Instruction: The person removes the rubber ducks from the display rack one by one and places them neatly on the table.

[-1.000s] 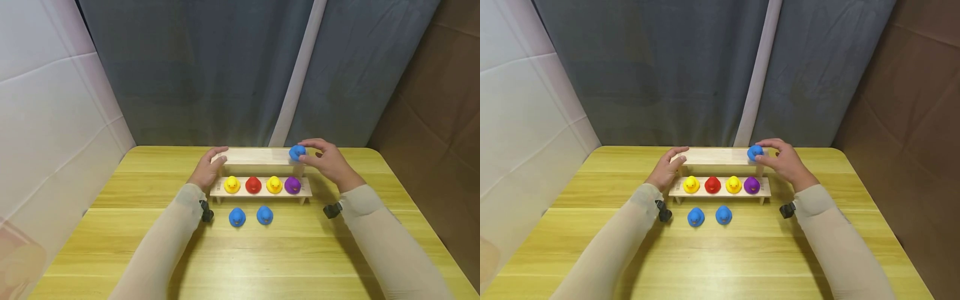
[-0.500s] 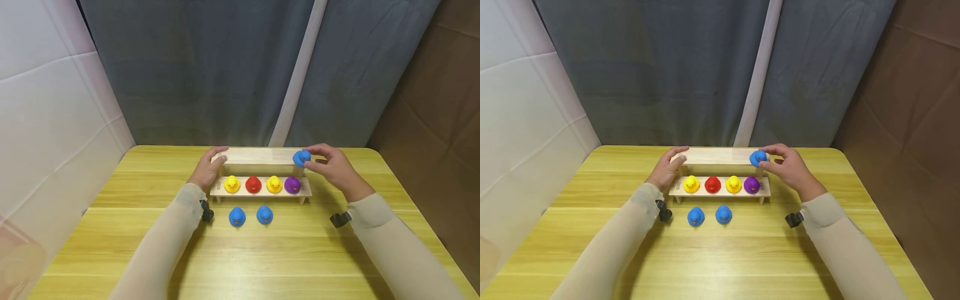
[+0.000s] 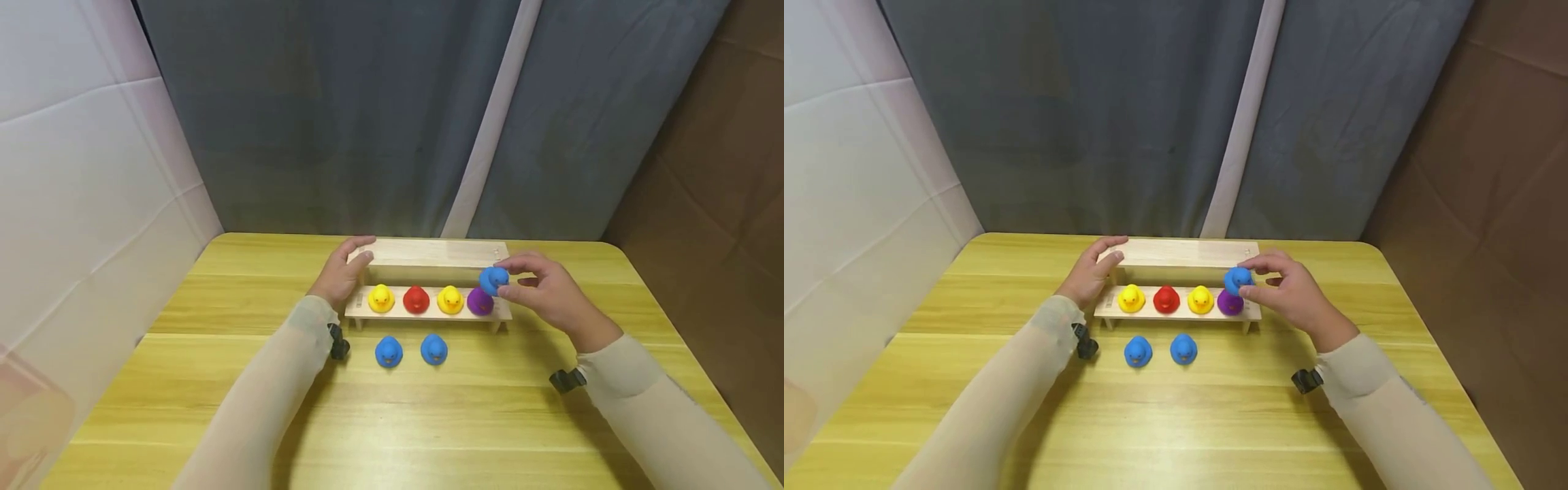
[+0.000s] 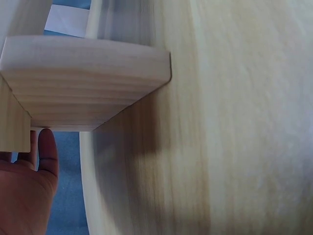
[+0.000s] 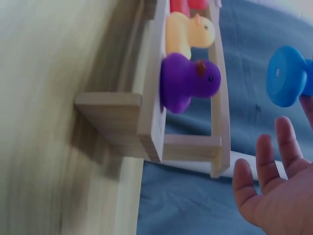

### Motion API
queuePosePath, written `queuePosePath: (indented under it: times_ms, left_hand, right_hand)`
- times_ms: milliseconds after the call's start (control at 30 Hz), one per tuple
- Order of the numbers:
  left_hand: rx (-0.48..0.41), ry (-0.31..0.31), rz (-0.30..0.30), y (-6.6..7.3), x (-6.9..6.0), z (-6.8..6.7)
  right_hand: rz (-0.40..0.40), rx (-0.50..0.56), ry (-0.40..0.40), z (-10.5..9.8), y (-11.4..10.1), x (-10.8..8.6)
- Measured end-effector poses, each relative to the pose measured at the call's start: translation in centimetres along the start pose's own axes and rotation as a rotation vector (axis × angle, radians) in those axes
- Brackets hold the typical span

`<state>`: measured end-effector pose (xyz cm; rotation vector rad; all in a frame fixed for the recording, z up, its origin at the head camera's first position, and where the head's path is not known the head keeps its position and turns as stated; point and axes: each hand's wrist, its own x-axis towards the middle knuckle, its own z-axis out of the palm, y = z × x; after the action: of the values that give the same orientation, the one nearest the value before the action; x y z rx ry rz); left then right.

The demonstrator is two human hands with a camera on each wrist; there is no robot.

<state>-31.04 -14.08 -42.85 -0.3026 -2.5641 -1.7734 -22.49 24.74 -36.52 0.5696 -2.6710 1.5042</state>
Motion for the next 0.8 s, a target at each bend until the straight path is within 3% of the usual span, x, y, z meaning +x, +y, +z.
queuePosePath:
  times_ms: [167,567,800]
  left_hand:
    - [0.004,-0.003,-0.003,-0.1,0.1,0.2]
    - [-0.004,-0.008,-0.012,-0.1,0.1,0.3]
    - [-0.003,-0.002,-0.008,-0.2,0.1,0.2]
  right_hand:
    - [-0.003,-0.044,-0.009,0.6,-0.1,-1.1]
    - [-0.070,0.055,-0.063,2.1,0.3,-2.8]
    - [-0.006,0.072,-0.144,3.3,0.2,-3.0]
